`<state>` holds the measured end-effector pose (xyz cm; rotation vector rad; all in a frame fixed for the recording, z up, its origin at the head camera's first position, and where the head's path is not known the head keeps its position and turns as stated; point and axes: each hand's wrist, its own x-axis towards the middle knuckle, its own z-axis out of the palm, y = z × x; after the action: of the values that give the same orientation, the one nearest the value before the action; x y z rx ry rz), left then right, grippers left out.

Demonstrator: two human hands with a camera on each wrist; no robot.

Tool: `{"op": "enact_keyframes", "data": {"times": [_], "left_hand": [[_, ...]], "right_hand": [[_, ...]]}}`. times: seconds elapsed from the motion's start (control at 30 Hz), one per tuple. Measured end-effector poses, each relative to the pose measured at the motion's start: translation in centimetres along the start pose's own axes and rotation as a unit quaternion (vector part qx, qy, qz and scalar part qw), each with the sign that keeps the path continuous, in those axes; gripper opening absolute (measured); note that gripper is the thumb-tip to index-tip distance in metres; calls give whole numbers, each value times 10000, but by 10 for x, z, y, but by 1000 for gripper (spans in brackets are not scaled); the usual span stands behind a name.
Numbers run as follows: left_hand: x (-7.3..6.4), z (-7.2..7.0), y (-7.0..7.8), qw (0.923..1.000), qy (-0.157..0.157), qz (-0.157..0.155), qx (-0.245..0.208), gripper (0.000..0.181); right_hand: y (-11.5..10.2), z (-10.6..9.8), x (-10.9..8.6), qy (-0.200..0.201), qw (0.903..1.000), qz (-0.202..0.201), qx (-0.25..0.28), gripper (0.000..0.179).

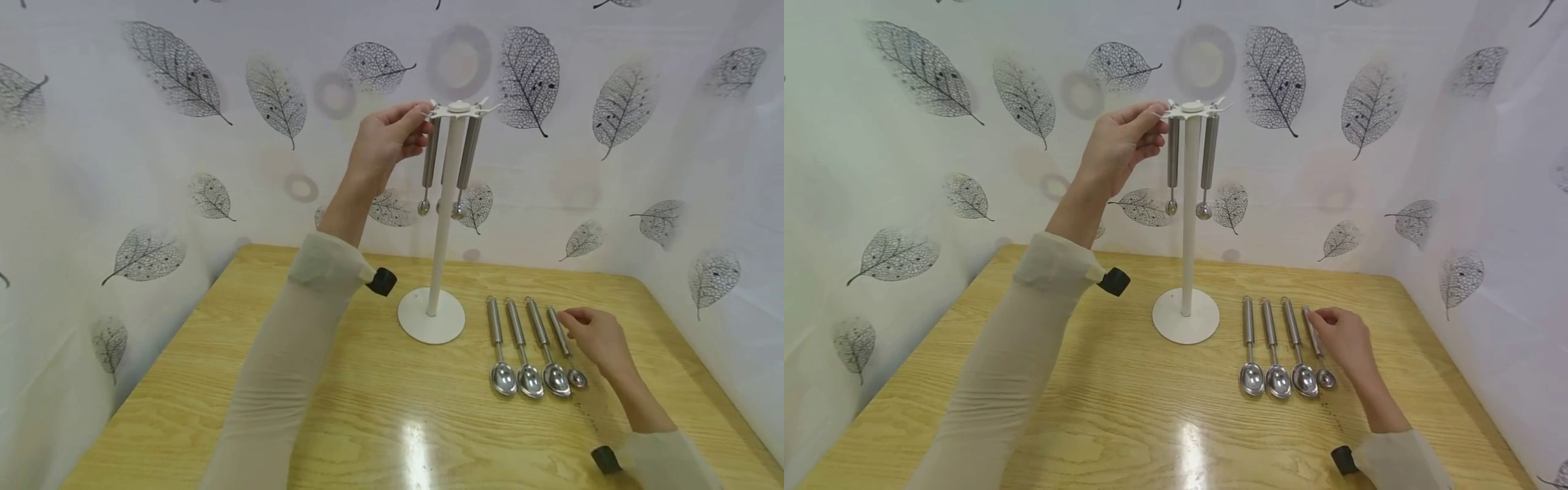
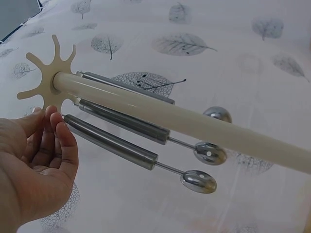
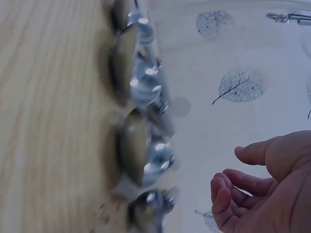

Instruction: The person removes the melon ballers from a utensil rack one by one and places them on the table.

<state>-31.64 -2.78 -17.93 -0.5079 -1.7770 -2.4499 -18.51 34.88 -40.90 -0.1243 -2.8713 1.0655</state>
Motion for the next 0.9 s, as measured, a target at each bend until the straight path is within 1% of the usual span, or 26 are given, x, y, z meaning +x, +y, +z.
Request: {"op": "enact_keyframes", "data": {"times": [0.27, 0.5, 0.67, 0.77, 0.9], "left_hand": [[1, -2, 3, 9996, -128, -63, 242, 25], [3, -1, 6, 9994, -167, -287, 90, 24], [3, 0, 6, 9990, -149, -425, -69, 27], [3, 1, 5, 9986, -122, -482, -169, 28], [3, 4, 5, 9986, -50, -443, -269, 28]], "right_hand": [[-46, -4, 9, 284, 9970, -505, 509, 56], [-92, -16, 25, 302, 9899, -1043, 914, 50], [-121, -18, 36, 300, 9817, -1373, 1281, 44], [-134, -16, 42, 392, 9758, -1538, 1503, 42], [-148, -13, 51, 563, 9658, -1777, 1805, 39]]}}
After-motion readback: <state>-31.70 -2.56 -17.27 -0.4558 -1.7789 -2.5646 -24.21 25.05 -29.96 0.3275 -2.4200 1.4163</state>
